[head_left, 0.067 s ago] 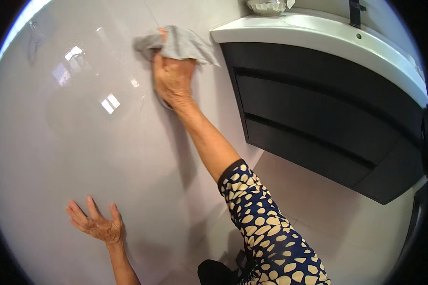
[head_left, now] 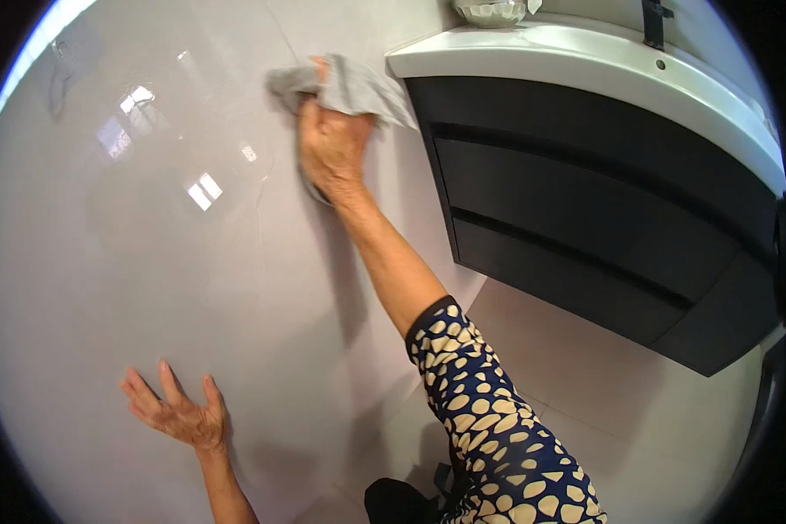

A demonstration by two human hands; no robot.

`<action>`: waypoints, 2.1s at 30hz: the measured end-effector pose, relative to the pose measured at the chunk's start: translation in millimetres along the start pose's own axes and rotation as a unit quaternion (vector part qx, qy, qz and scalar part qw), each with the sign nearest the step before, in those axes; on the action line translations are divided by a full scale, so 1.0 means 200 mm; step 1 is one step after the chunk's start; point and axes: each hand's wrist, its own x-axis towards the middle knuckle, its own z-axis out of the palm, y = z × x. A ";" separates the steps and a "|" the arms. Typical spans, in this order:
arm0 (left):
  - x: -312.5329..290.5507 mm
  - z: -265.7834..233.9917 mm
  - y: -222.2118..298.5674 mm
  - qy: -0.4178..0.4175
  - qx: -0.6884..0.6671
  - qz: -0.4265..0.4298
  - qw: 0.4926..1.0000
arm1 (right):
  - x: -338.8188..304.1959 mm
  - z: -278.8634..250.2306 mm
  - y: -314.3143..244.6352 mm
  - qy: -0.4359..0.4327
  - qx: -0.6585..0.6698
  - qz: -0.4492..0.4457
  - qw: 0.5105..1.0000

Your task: The person wipes a bathroom wall with a cloth, then rinses and wrings the cloth in a sink. They continue wiping the wall and window sill, repeatedly rinsing and wringing the cloth to clean the surfaces.

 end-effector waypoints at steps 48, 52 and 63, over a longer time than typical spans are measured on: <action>0.10 0.03 0.14 -0.013 -0.008 0.017 1.000 | -0.40 -0.14 0.19 -0.173 -0.015 0.007 0.985; 0.09 -0.01 0.08 -0.005 -0.028 0.014 0.999 | -0.22 -0.18 0.44 -0.149 0.083 0.307 0.936; 0.07 0.06 0.14 -0.031 -0.096 -0.001 0.995 | -0.51 -0.18 -0.17 -0.151 0.099 0.097 0.979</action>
